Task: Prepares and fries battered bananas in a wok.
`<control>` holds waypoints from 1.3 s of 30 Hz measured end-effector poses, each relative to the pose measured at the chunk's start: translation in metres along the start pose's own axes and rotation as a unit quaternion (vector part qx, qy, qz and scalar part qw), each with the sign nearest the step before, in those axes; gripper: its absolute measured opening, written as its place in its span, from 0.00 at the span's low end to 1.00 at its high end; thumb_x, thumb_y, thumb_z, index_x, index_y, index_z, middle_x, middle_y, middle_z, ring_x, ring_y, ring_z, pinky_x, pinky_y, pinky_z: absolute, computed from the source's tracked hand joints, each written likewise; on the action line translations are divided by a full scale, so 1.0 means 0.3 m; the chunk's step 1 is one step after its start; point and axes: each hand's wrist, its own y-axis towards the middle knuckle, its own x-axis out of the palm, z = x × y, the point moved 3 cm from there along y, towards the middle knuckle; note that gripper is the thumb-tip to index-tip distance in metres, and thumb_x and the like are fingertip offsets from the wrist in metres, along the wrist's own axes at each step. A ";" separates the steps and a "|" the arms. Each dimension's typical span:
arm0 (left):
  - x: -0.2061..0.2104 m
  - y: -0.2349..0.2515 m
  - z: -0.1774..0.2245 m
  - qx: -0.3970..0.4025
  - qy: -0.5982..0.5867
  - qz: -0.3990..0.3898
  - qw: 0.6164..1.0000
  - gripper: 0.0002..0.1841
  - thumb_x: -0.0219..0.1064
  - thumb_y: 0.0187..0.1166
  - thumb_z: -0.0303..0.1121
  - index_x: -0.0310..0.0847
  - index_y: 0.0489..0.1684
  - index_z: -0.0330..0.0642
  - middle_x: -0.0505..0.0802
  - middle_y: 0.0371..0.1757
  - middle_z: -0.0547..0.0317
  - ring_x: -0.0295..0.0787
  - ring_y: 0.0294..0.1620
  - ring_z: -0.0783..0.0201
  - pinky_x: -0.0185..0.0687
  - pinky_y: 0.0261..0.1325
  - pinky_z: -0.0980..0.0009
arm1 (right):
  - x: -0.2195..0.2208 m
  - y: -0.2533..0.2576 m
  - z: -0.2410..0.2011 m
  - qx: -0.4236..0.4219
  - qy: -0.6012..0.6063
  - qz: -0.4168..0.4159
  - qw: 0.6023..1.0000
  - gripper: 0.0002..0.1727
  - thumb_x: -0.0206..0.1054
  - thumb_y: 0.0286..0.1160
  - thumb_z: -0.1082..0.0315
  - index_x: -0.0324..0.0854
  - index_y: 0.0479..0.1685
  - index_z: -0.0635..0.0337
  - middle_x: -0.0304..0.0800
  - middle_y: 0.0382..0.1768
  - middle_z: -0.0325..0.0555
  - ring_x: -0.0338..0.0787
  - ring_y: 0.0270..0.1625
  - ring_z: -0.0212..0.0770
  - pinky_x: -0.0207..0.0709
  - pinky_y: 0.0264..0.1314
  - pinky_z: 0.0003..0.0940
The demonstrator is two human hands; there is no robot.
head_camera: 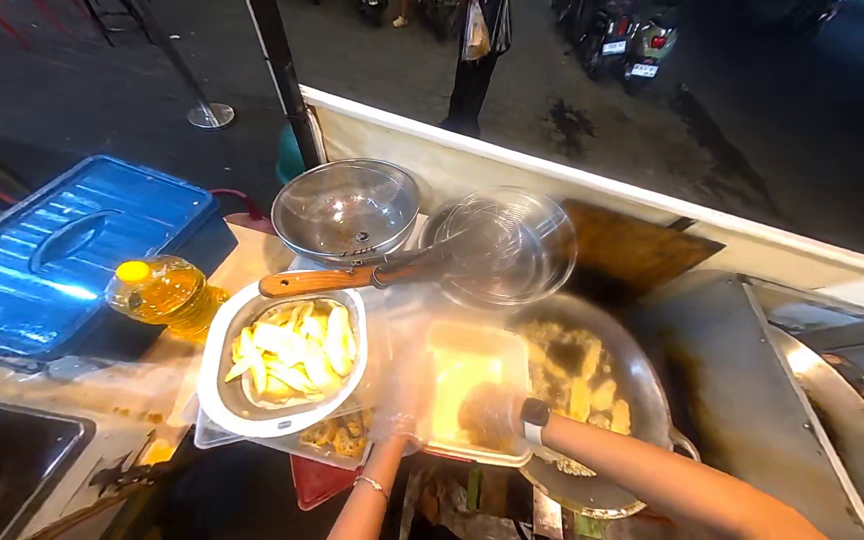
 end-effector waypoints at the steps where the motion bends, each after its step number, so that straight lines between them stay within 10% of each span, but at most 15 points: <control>1: 0.001 0.002 -0.002 -0.003 0.003 -0.006 1.000 0.29 0.57 0.88 0.44 0.67 0.88 0.45 0.80 0.82 0.46 0.75 0.83 0.49 0.66 0.86 0.51 | -0.025 -0.012 0.014 -0.005 0.023 0.010 1.000 0.18 0.70 0.77 0.60 0.87 0.61 0.59 0.90 0.58 0.64 0.85 0.66 0.67 0.73 0.68 0.73; 10: -0.003 0.001 0.007 -0.008 0.013 -0.014 1.000 0.30 0.57 0.87 0.43 0.65 0.89 0.48 0.78 0.84 0.48 0.73 0.84 0.49 0.66 0.86 0.51 | -0.145 -0.112 0.088 0.161 0.185 0.273 0.930 0.19 0.58 0.86 0.63 0.84 0.63 0.66 0.86 0.65 0.63 0.83 0.73 0.60 0.73 0.78 0.56; 27: 0.024 0.044 -0.018 0.025 0.016 0.004 1.000 0.30 0.58 0.86 0.41 0.63 0.91 0.59 0.81 0.81 0.54 0.76 0.82 0.56 0.69 0.85 0.54 | -0.069 0.100 -0.021 0.110 0.117 0.188 0.969 0.22 0.56 0.87 0.68 0.75 0.71 0.75 0.79 0.70 0.74 0.77 0.76 0.72 0.68 0.80 0.69; 39: 0.031 0.032 -0.005 0.043 0.013 0.034 0.998 0.29 0.60 0.85 0.39 0.67 0.88 0.51 0.82 0.80 0.52 0.77 0.82 0.55 0.68 0.86 0.54 | -0.104 -0.057 0.005 0.063 0.157 0.288 0.942 0.15 0.60 0.84 0.73 0.83 0.63 0.67 0.85 0.64 0.66 0.85 0.69 0.65 0.78 0.71 0.63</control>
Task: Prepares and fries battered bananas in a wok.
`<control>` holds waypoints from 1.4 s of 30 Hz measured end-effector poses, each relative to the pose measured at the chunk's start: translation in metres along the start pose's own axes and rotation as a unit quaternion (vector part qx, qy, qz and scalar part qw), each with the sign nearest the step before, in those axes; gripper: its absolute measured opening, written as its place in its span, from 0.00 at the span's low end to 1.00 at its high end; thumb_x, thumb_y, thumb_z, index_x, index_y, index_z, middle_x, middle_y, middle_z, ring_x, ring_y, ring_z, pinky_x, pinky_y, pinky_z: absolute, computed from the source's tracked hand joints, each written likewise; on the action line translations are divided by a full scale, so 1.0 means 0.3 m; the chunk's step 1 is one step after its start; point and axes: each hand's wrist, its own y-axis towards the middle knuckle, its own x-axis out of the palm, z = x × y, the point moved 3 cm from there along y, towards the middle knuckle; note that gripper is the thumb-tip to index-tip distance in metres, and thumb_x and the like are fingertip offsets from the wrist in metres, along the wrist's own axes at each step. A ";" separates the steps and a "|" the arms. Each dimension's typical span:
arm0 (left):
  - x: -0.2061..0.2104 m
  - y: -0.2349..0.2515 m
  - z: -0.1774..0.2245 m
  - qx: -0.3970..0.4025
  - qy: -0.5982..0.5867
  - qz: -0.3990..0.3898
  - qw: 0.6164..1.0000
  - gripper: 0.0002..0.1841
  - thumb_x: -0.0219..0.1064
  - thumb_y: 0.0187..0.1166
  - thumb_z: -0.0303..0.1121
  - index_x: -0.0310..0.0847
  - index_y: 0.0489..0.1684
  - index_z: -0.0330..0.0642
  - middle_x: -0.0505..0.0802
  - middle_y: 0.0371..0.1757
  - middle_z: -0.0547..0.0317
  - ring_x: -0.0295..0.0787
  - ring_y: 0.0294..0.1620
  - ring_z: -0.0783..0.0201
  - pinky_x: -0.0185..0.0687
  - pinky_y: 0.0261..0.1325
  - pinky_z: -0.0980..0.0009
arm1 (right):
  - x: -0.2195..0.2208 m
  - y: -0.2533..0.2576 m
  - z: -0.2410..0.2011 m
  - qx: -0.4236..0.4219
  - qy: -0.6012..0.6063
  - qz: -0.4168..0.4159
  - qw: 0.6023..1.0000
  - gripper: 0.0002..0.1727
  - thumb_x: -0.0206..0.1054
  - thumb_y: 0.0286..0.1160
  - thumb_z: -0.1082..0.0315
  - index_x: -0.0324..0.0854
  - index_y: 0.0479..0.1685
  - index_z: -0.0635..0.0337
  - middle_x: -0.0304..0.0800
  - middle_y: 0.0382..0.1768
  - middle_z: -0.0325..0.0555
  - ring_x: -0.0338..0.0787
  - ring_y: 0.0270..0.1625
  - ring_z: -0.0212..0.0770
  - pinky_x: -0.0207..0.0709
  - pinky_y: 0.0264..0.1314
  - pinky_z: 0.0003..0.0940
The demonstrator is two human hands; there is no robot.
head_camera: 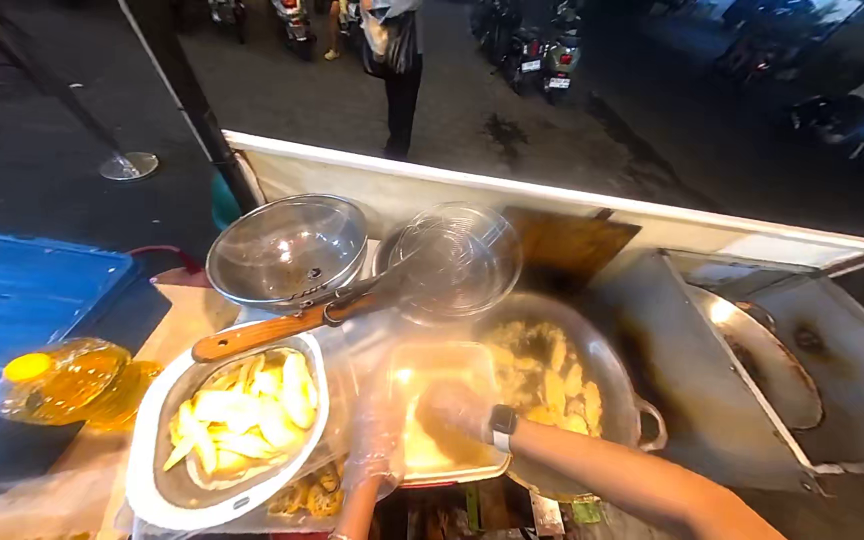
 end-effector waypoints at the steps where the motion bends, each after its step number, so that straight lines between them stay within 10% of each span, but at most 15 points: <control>1: -0.005 -0.001 0.005 -0.003 -0.001 0.000 1.000 0.29 0.60 0.86 0.39 0.67 0.88 0.51 0.82 0.80 0.51 0.77 0.82 0.54 0.68 0.86 0.54 | -0.024 -0.014 0.015 0.008 0.023 0.053 0.998 0.14 0.62 0.83 0.69 0.85 0.60 0.65 0.88 0.61 0.63 0.88 0.66 0.62 0.80 0.70 0.60; 6: -0.001 -0.005 0.002 0.007 0.005 0.007 1.000 0.28 0.59 0.86 0.37 0.67 0.88 0.55 0.82 0.81 0.53 0.78 0.81 0.54 0.69 0.84 0.51 | -0.217 -0.198 0.108 0.140 0.270 0.183 0.935 0.19 0.77 0.69 0.55 0.89 0.56 0.53 0.94 0.54 0.46 0.91 0.60 0.42 0.83 0.69 0.48; 12: -0.009 -0.006 0.014 -0.017 0.002 -0.005 1.000 0.29 0.61 0.86 0.36 0.66 0.89 0.60 0.82 0.81 0.56 0.78 0.81 0.56 0.71 0.83 0.49 | -0.252 -0.459 0.324 0.119 0.533 0.366 0.753 0.17 0.79 0.63 0.69 0.88 0.53 0.58 0.93 0.43 0.45 0.92 0.44 0.38 0.89 0.50 0.38; 20: -0.010 -0.015 0.007 -0.031 -0.001 -0.004 0.999 0.30 0.60 0.86 0.35 0.64 0.90 0.59 0.80 0.83 0.57 0.76 0.83 0.57 0.69 0.84 0.50 | 0.178 -0.370 0.805 0.469 0.338 0.226 0.784 0.30 0.77 0.70 0.51 0.84 0.68 0.58 0.87 0.66 0.62 0.85 0.71 0.60 0.75 0.77 0.63; 25: -0.013 -0.012 0.002 -0.043 0.012 -0.010 0.999 0.29 0.61 0.85 0.36 0.66 0.89 0.55 0.82 0.81 0.54 0.77 0.81 0.56 0.70 0.84 0.51 | 0.341 -0.214 0.957 0.476 0.237 0.099 0.841 0.29 0.58 0.88 0.48 0.80 0.75 0.61 0.81 0.76 0.62 0.76 0.82 0.60 0.64 0.87 0.59; 33: -0.018 -0.004 0.015 -0.044 0.008 -0.017 0.999 0.28 0.60 0.86 0.37 0.67 0.88 0.55 0.82 0.80 0.56 0.77 0.81 0.60 0.69 0.85 0.56 | -0.191 -0.351 0.494 0.353 0.153 0.302 0.872 0.20 0.70 0.78 0.57 0.87 0.62 0.59 0.91 0.60 0.59 0.88 0.66 0.59 0.78 0.73 0.62; 38: -0.021 0.001 0.012 -0.027 -0.011 -0.016 0.999 0.28 0.60 0.86 0.36 0.69 0.87 0.53 0.82 0.80 0.54 0.77 0.81 0.58 0.68 0.86 0.56 | -0.175 -0.155 0.084 0.125 0.144 0.171 0.967 0.13 0.68 0.76 0.61 0.92 0.55 0.51 0.93 0.58 0.45 0.90 0.64 0.44 0.82 0.72 0.47; 42: -0.023 -0.010 0.014 -0.036 -0.024 -0.021 0.999 0.29 0.60 0.85 0.38 0.67 0.88 0.51 0.83 0.79 0.52 0.77 0.81 0.57 0.68 0.86 0.57 | 0.078 0.070 -0.068 0.028 0.053 -0.015 0.998 0.18 0.63 0.82 0.68 0.83 0.65 0.68 0.85 0.66 0.66 0.84 0.71 0.65 0.76 0.75 0.63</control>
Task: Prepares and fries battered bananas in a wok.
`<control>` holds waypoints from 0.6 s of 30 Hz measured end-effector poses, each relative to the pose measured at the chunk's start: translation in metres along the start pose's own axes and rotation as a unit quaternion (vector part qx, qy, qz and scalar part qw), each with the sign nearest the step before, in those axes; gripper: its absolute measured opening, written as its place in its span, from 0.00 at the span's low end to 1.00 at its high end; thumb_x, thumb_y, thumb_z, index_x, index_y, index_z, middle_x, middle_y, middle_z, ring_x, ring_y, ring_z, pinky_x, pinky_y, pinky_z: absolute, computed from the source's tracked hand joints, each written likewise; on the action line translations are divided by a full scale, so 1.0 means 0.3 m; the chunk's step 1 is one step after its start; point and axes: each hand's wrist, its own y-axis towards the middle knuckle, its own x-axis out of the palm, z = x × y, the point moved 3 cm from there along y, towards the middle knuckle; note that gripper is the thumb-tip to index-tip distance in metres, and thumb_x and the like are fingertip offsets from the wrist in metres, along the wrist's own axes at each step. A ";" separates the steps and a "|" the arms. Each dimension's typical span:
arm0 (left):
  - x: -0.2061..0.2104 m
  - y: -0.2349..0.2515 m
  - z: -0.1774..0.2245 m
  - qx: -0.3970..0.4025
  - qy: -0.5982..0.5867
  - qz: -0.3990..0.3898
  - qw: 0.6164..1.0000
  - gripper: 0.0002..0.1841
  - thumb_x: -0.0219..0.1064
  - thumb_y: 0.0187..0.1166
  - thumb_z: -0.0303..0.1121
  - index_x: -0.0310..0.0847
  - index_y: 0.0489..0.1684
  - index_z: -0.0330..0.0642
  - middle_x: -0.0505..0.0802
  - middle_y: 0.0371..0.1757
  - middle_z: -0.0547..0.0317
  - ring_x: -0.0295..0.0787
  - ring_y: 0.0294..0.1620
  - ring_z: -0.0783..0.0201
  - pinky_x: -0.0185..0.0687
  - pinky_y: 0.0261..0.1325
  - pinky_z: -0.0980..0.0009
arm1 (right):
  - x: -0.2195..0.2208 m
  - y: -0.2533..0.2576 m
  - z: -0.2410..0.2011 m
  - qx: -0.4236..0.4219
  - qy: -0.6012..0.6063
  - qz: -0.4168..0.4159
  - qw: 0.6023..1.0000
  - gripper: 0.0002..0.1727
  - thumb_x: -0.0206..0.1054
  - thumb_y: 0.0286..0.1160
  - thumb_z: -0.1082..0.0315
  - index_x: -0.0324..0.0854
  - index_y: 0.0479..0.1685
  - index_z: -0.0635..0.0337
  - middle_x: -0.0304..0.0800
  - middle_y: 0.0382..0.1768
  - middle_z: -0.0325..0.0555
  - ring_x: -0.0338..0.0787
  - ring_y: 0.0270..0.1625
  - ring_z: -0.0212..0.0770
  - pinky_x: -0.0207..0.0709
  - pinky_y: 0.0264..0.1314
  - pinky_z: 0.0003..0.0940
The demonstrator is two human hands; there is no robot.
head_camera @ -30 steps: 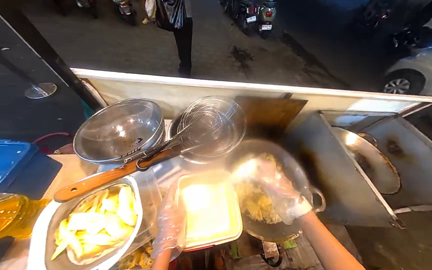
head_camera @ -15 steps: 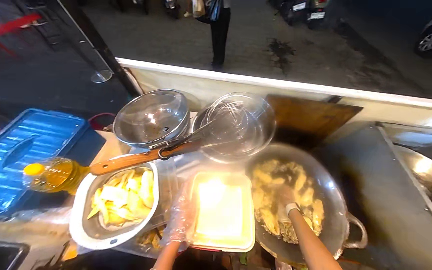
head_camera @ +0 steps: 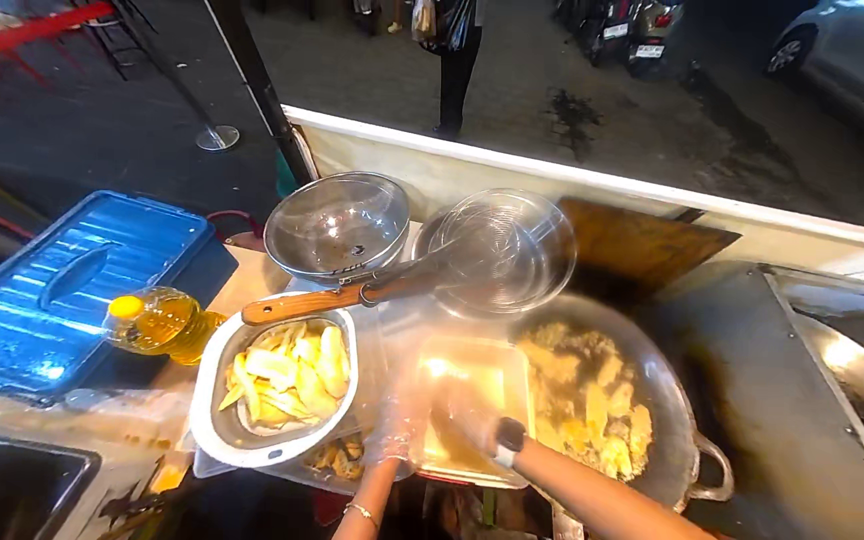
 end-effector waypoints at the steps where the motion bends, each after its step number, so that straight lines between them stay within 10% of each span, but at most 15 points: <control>1: -0.002 0.000 0.000 -0.003 0.001 0.002 1.000 0.29 0.61 0.85 0.39 0.68 0.88 0.52 0.83 0.79 0.53 0.78 0.80 0.58 0.69 0.85 0.57 | 0.036 0.019 -0.018 0.004 -0.006 -0.027 1.000 0.19 0.61 0.84 0.68 0.82 0.66 0.71 0.84 0.67 0.69 0.83 0.72 0.67 0.74 0.75 0.66; 10: 0.021 0.015 -0.029 0.013 -0.008 0.002 1.000 0.30 0.60 0.85 0.42 0.66 0.89 0.56 0.82 0.80 0.54 0.76 0.81 0.57 0.68 0.86 0.55 | -0.103 0.018 0.038 0.002 -0.032 -0.007 0.999 0.16 0.65 0.79 0.66 0.85 0.59 0.67 0.89 0.59 0.64 0.87 0.68 0.62 0.76 0.74 0.61; 18: 0.003 0.012 -0.006 0.014 0.002 -0.009 1.000 0.30 0.59 0.85 0.40 0.64 0.90 0.58 0.81 0.81 0.53 0.75 0.83 0.57 0.66 0.87 0.56 | 0.022 0.072 0.019 0.025 -0.059 -0.021 0.998 0.23 0.56 0.86 0.69 0.74 0.75 0.72 0.76 0.76 0.71 0.74 0.81 0.69 0.66 0.82 0.67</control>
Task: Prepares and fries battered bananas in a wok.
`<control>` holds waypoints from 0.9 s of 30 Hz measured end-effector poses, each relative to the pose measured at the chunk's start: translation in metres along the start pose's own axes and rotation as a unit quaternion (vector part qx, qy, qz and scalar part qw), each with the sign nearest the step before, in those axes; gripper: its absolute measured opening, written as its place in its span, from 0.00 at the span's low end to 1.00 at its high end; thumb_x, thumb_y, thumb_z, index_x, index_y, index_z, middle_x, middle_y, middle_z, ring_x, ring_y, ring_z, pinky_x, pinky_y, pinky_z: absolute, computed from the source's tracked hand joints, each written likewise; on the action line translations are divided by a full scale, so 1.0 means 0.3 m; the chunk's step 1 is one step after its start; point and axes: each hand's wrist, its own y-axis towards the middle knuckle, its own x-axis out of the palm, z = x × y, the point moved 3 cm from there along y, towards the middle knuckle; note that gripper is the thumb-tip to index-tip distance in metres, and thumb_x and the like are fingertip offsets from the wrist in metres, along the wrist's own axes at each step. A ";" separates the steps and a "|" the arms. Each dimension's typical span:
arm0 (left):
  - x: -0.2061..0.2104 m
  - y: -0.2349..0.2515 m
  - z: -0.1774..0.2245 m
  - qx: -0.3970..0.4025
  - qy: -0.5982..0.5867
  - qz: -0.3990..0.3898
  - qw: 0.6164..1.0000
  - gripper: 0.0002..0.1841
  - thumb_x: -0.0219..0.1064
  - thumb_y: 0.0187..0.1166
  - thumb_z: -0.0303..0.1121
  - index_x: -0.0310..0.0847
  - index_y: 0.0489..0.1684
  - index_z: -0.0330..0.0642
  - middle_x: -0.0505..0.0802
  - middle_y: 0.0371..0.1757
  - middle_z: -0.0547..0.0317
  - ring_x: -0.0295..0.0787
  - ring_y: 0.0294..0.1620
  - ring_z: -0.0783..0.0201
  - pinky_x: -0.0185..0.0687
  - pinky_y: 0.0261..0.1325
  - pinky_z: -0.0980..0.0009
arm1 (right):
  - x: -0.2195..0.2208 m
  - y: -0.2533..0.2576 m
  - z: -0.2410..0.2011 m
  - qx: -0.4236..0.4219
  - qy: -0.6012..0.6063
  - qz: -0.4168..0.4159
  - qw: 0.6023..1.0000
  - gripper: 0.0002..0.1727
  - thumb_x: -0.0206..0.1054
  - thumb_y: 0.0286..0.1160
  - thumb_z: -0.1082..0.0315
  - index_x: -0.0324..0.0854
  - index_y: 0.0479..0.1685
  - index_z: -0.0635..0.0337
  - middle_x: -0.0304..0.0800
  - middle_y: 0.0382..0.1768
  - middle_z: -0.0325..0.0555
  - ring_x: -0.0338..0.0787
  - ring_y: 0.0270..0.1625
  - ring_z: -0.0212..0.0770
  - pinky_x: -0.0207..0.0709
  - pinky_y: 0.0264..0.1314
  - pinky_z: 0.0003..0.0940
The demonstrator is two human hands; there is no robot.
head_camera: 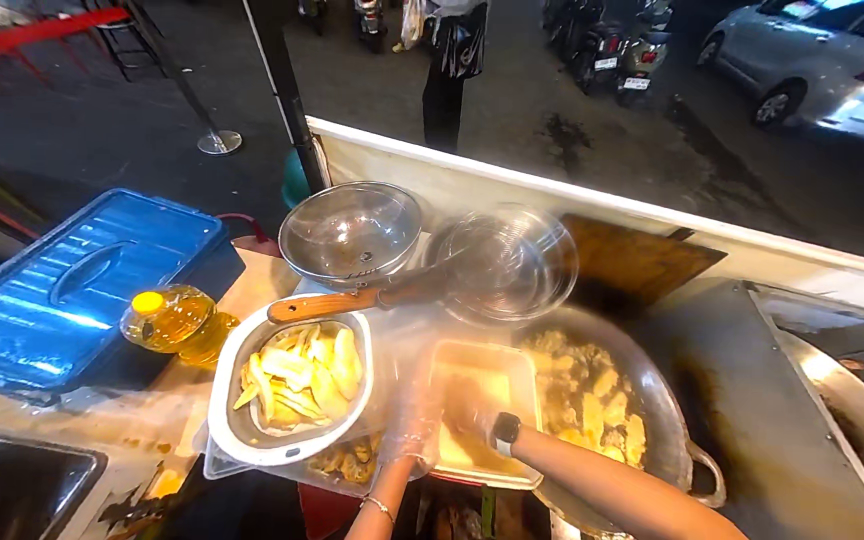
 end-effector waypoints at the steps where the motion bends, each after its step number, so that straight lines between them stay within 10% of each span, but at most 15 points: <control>1: -0.001 0.000 0.003 0.002 0.004 0.001 1.000 0.30 0.58 0.86 0.40 0.64 0.90 0.58 0.81 0.81 0.54 0.75 0.83 0.57 0.66 0.87 0.56 | 0.001 0.008 -0.003 0.008 0.014 -0.004 1.000 0.22 0.55 0.88 0.68 0.75 0.74 0.72 0.77 0.75 0.70 0.75 0.80 0.69 0.67 0.81 0.67; 7: -0.004 -0.007 0.002 0.001 -0.008 0.004 1.000 0.30 0.59 0.85 0.40 0.65 0.90 0.56 0.81 0.81 0.52 0.75 0.83 0.56 0.66 0.87 0.55 | -0.048 -0.010 0.034 -0.035 0.044 0.005 0.998 0.19 0.62 0.81 0.73 0.81 0.68 0.69 0.82 0.71 0.66 0.81 0.75 0.64 0.73 0.77 0.62; 11: 0.015 0.003 -0.015 0.014 -0.004 0.007 1.000 0.30 0.59 0.85 0.40 0.65 0.90 0.58 0.81 0.81 0.54 0.75 0.83 0.58 0.66 0.87 0.56 | 0.000 -0.041 0.025 -0.005 0.022 -0.017 1.000 0.25 0.52 0.90 0.67 0.70 0.81 0.67 0.74 0.79 0.69 0.77 0.79 0.69 0.74 0.76 0.69; 20: 0.012 0.004 -0.013 0.008 -0.001 0.006 1.000 0.30 0.60 0.84 0.39 0.65 0.90 0.58 0.82 0.81 0.54 0.76 0.82 0.58 0.67 0.86 0.56 | -0.029 -0.012 0.094 -0.062 0.106 0.024 0.992 0.20 0.73 0.67 0.72 0.86 0.60 0.66 0.87 0.62 0.64 0.86 0.67 0.61 0.75 0.75 0.59; 27: 0.013 0.007 -0.003 0.017 -0.016 0.018 1.000 0.29 0.59 0.85 0.38 0.66 0.89 0.57 0.82 0.80 0.54 0.77 0.81 0.57 0.68 0.85 0.55 | -0.166 -0.134 0.076 -0.002 0.148 0.103 0.984 0.19 0.72 0.68 0.63 0.87 0.56 0.63 0.90 0.56 0.58 0.88 0.63 0.54 0.78 0.70 0.54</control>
